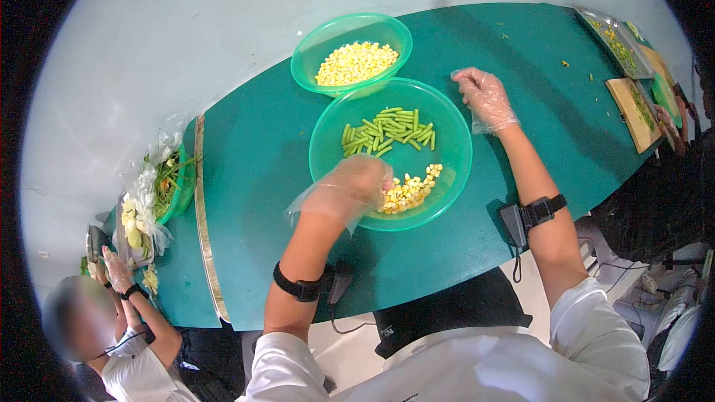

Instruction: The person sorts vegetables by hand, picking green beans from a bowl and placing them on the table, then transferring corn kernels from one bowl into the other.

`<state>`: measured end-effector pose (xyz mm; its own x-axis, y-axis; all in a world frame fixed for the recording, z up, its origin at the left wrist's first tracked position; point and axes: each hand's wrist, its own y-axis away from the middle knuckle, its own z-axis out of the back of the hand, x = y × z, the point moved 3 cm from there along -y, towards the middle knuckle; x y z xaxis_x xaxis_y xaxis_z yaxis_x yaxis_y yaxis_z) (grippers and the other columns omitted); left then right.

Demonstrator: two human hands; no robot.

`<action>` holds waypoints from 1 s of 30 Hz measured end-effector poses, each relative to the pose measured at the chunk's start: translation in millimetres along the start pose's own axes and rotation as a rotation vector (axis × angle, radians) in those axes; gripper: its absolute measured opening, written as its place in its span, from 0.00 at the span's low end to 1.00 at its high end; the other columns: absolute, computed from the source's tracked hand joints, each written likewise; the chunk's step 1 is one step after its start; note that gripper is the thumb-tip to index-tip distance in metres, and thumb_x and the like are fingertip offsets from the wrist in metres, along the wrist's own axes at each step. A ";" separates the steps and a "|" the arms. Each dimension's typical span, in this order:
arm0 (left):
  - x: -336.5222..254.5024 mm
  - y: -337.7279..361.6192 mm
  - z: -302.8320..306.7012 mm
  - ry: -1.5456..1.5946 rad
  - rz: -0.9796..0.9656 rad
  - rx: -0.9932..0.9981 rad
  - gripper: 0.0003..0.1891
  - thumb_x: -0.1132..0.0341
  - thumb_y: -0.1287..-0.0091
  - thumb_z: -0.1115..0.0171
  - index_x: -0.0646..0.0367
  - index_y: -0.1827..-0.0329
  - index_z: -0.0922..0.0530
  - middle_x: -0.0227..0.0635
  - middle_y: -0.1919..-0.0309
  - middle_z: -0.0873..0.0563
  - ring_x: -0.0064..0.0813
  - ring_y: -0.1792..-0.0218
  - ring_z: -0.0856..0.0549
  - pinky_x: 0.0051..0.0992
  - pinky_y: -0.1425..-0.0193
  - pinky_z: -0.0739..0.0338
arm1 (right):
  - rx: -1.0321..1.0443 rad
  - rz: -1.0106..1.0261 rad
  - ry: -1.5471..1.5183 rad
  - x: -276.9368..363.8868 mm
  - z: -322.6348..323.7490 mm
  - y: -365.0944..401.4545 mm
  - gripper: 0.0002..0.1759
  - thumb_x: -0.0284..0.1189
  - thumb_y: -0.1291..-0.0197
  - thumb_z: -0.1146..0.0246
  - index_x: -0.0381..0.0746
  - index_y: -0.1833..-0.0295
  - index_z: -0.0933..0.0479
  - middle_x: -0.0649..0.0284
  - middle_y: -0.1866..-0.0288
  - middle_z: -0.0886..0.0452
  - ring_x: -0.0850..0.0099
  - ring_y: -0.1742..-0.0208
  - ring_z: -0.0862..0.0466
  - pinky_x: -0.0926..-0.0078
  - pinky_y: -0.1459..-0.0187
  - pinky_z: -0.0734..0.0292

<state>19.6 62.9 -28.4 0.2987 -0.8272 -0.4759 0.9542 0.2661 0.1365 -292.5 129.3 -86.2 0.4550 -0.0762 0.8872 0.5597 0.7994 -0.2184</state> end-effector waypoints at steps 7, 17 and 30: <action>-8.9 4.2 8.1 -0.013 -0.006 -0.090 0.08 0.69 0.39 0.35 0.58 0.57 0.16 0.47 0.62 0.12 0.50 0.58 0.12 0.43 0.52 0.19 | -0.012 -0.009 0.036 1.5 0.4 -0.4 0.12 0.32 0.30 0.40 0.38 0.50 0.16 0.65 0.69 0.17 0.75 0.71 0.19 0.71 0.64 0.21; -30.9 -0.5 12.4 0.221 -0.201 0.140 0.07 0.69 0.34 0.39 0.62 0.57 0.18 0.46 0.66 0.13 0.44 0.62 0.13 0.39 0.55 0.21 | -0.006 -0.011 0.020 2.7 0.7 0.1 0.12 0.33 0.30 0.40 0.38 0.49 0.16 0.65 0.68 0.17 0.75 0.70 0.19 0.72 0.63 0.21; -7.1 -6.7 61.1 -0.159 0.042 -0.863 0.38 0.64 0.41 0.22 0.58 0.27 0.30 0.63 0.26 0.36 0.64 0.31 0.28 0.49 0.30 0.26 | -0.003 0.009 0.035 -0.9 0.4 -1.0 0.13 0.33 0.30 0.40 0.38 0.49 0.16 0.63 0.66 0.15 0.74 0.70 0.17 0.70 0.62 0.19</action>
<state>11.9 36.7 27.2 0.3928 -0.8505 -0.3498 0.6186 0.5258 -0.5839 -293.7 128.9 -86.6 0.4835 -0.0897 0.8707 0.5578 0.7981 -0.2276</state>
